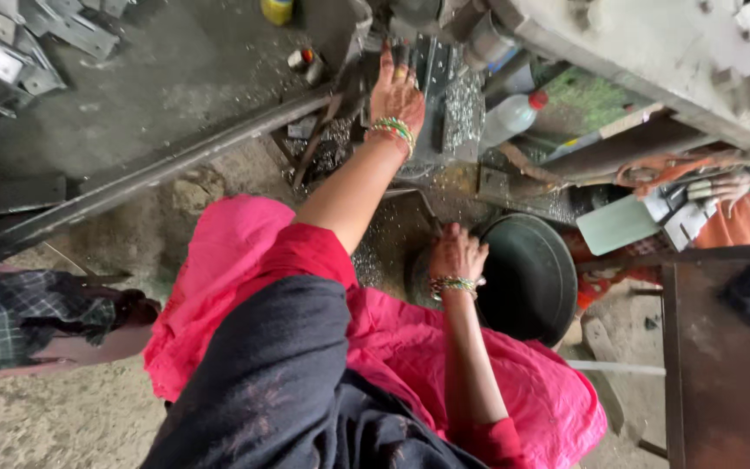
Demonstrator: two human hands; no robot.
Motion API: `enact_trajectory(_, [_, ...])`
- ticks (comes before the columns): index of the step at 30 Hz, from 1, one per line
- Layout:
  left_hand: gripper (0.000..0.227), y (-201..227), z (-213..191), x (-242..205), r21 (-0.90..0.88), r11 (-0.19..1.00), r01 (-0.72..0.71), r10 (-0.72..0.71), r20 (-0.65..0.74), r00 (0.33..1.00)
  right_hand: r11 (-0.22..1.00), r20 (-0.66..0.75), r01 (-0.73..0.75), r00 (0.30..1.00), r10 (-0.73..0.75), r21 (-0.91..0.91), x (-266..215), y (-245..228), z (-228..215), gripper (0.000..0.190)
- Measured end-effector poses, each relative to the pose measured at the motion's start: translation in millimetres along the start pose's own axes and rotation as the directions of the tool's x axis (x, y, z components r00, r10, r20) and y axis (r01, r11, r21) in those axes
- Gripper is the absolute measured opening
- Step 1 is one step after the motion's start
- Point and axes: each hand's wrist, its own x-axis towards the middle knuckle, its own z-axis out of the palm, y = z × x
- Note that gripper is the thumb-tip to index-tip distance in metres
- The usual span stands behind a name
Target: The person operates a drill press in a workshop, repeatedly picking up metal brackets, positioning them under the drill bit, and activating the machine to drill holes. The person then removes the brackets and places them aside.
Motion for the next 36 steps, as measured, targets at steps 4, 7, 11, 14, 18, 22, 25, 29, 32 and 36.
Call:
enact_trajectory(4, [0.033, 3.6, -11.3, -1.9, 0.009, 1.000, 0.004, -0.004, 0.011, 1.000, 0.999, -0.163, 0.031, 0.986, -0.026, 0.029, -6.8, 2.0, 49.8, 0.054])
enact_trajectory(7, [0.035, 5.2, -9.4, 0.9, -0.027, 0.998, 0.064, -0.066, -0.106, 0.992, 0.987, 0.016, -0.036, 0.999, 0.034, 0.155, -3.0, 2.5, 74.2, 0.053])
enact_trajectory(11, [0.027, -5.5, -8.6, -19.0, -0.353, 0.933, 0.067, -0.164, -0.254, 0.953, 0.989, 0.124, -0.023, 0.992, 0.005, 0.144, -1.8, 4.9, 68.1, 0.046])
enact_trajectory(14, [0.019, -60.2, -18.2, -78.3, -0.441, 0.885, -0.147, -0.125, -0.529, 0.839, 0.973, 0.071, 0.115, 0.992, -0.103, -0.201, -28.6, 10.8, 47.9, 0.032])
enact_trajectory(18, [0.010, -196.7, -4.1, -165.4, -0.255, 0.944, 0.211, -0.308, -0.447, 0.840, 0.995, -0.325, 0.012, 0.945, -0.044, -0.100, -49.1, 12.2, 12.8, 0.034])
enact_trajectory(22, [0.088, -364.5, 22.8, -218.0, 0.057, 0.500, 0.864, -0.851, -0.152, 0.503, 0.999, -0.335, -0.030, 0.942, 0.017, -0.033, -56.9, 0.4, -2.3, 0.034])
enact_trajectory(25, [0.078, -408.8, 54.3, -224.3, 0.006, 0.449, 0.894, -0.881, 0.171, 0.441, 0.997, -0.294, -0.058, 0.955, 0.040, -0.053, -56.5, -3.9, -5.0, 0.035])
enact_trajectory(29, [0.076, -390.9, 76.6, -212.9, 0.051, 0.454, 0.890, -0.891, 0.015, 0.454, 0.993, -0.306, -0.052, 0.952, 0.018, -0.102, -55.2, 3.7, 3.5, 0.035])
enact_trajectory(32, [0.090, -349.2, 64.1, -244.1, 0.029, 0.595, 0.803, -0.794, -0.132, 0.593, 0.988, -0.337, -0.053, 0.941, 0.000, -0.148, -53.5, 5.0, 16.5, 0.037])
enact_trajectory(36, [0.077, -330.0, 48.9, -312.0, -0.162, 0.661, 0.733, -0.750, -0.162, 0.641, 0.997, -0.349, 0.009, 0.937, -0.036, -0.077, -49.2, 10.7, 27.5, 0.038])
